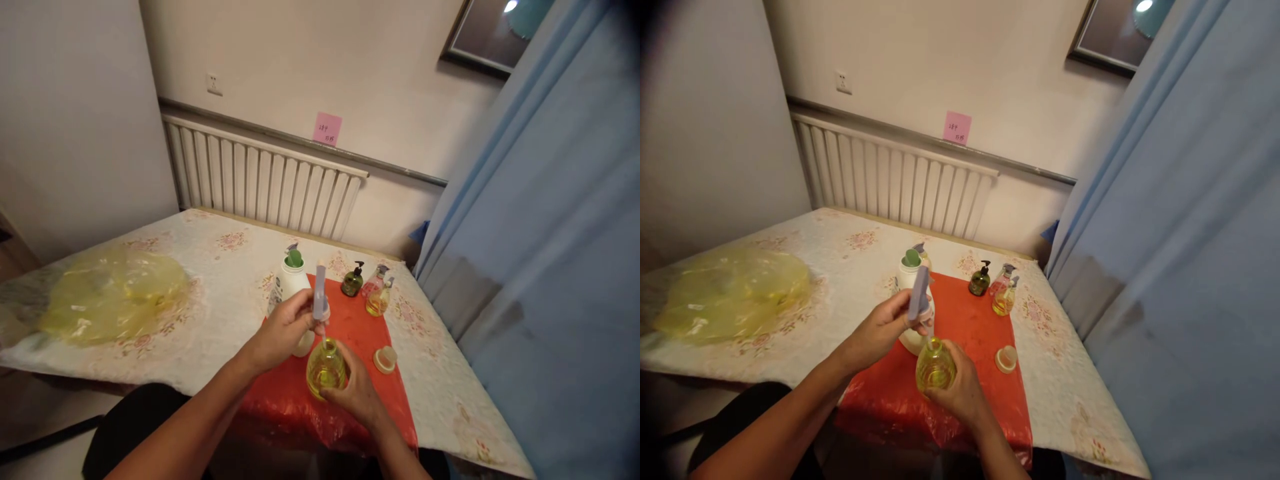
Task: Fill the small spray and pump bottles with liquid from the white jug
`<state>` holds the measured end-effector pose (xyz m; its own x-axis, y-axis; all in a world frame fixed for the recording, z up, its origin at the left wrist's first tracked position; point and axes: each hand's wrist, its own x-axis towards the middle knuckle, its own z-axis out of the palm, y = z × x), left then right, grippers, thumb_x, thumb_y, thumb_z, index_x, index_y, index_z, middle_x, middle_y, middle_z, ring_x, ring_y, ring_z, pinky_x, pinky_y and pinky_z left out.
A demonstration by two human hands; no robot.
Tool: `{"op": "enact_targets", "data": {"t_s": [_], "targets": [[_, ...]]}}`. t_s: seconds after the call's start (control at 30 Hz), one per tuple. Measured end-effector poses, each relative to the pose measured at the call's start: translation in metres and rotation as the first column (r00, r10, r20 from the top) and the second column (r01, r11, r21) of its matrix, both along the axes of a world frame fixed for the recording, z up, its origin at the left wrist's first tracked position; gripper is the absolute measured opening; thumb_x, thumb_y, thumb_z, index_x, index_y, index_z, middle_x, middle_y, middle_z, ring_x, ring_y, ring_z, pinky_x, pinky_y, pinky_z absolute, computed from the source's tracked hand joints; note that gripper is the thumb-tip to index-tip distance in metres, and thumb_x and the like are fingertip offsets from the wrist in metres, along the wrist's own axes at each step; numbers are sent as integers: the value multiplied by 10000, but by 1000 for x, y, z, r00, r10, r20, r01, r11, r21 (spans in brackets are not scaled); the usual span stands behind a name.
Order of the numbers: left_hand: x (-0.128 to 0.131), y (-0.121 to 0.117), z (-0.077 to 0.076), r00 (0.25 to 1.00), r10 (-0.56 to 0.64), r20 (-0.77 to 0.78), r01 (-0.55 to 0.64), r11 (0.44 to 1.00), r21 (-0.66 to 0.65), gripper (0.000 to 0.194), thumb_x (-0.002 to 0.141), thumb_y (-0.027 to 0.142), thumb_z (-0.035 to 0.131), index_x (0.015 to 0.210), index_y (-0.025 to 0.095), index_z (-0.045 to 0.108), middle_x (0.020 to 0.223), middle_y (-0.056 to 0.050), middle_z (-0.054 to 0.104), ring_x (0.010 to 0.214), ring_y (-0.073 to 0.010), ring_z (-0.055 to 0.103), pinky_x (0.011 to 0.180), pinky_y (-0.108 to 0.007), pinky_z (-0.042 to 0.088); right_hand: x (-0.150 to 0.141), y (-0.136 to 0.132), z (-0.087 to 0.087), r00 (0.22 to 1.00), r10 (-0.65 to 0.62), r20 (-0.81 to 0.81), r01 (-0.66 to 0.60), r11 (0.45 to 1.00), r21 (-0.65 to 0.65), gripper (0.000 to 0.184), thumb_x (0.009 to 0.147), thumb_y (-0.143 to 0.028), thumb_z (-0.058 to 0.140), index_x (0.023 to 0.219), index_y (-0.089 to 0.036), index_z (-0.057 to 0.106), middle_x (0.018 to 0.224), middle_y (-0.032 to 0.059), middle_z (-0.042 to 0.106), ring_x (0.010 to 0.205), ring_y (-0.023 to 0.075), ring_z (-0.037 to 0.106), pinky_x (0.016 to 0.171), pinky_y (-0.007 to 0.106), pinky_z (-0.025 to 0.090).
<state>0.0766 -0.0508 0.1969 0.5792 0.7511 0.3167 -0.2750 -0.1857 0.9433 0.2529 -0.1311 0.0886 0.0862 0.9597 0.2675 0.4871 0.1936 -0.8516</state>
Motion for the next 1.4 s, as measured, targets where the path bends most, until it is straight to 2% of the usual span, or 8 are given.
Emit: {"op": "enact_targets", "data": {"t_s": [0.2, 0.33, 0.4, 0.5, 0.67, 0.83, 1.13, 1.4], "targets": [[-7, 4, -5, 999, 18, 36, -18, 1000, -3, 116, 868, 253, 619, 957, 180, 641, 830, 1, 657, 686, -125, 627, 698, -248, 503, -2, 2, 3, 1000, -15, 1, 15, 998, -61, 704, 551, -114, 728, 1230, -219, 574, 1254, 80, 640, 1170, 292, 584, 1028, 424, 453], [-16, 19, -20, 981, 81, 178, -42, 977, -209, 186, 834, 227, 680, 1010, 173, 648, 816, -13, 692, 671, -125, 652, 666, -230, 530, -1, 7, 3, 999, -37, 20, 39, 995, -95, 720, 551, -140, 723, 1251, -212, 571, 1282, 93, 624, 1200, 306, 567, 1054, 444, 429], [-25, 33, -28, 896, 237, 374, -99, 930, -353, 188, 837, 196, 677, 1020, 168, 647, 858, -34, 707, 742, -142, 676, 660, -218, 556, 1, 10, 3, 998, -52, 29, 55, 991, -122, 738, 540, -148, 728, 1260, -191, 569, 1292, 108, 618, 1215, 317, 556, 1060, 449, 424], [-43, 58, -39, 752, 346, 561, -22, 863, -504, 113, 873, 121, 605, 960, 125, 678, 863, -62, 718, 775, -133, 690, 646, -176, 578, 6, 20, 5, 990, -95, 105, 111, 981, -160, 763, 523, -146, 724, 1269, -164, 565, 1300, 127, 614, 1227, 327, 549, 1069, 458, 414], [-65, 91, -65, 647, 444, 620, 105, 753, -649, 309, 954, 49, 389, 932, 124, 689, 844, -66, 731, 772, -139, 720, 614, -179, 607, 19, 46, 19, 964, -146, 223, 184, 970, -160, 769, 522, -176, 742, 1271, -194, 569, 1311, 123, 613, 1228, 349, 549, 1073, 505, 394], [-77, 116, -107, 638, 474, 607, 172, 680, -712, 379, 976, 58, 310, 950, 115, 683, 821, -86, 736, 761, -150, 735, 597, -186, 617, 23, 82, 53, 933, -168, 317, 188, 982, -32, 691, 545, -209, 752, 1214, -255, 586, 1272, 80, 634, 1187, 350, 570, 1044, 507, 417], [-88, 150, -195, 729, 408, 550, 192, 649, -736, 334, 890, -11, 418, 1046, 162, 658, 967, -109, 756, 796, -161, 740, 641, -223, 625, 25, 146, 110, 775, -174, 607, 134, 985, 110, 621, 598, -187, 702, 1204, -172, 567, 1160, 100, 636, 1065, 292, 598, 961, 438, 460], [-101, 158, -210, 802, 219, 555, 260, 709, -655, 246, 824, 27, 612, 1008, 165, 701, 1022, -122, 753, 871, -203, 730, 624, -222, 601, 20, 171, 132, 567, -116, 815, 63, 993, 98, 640, 647, -184, 675, 1270, -159, 529, 1218, 117, 588, 1108, 273, 556, 968, 395, 443]]}}
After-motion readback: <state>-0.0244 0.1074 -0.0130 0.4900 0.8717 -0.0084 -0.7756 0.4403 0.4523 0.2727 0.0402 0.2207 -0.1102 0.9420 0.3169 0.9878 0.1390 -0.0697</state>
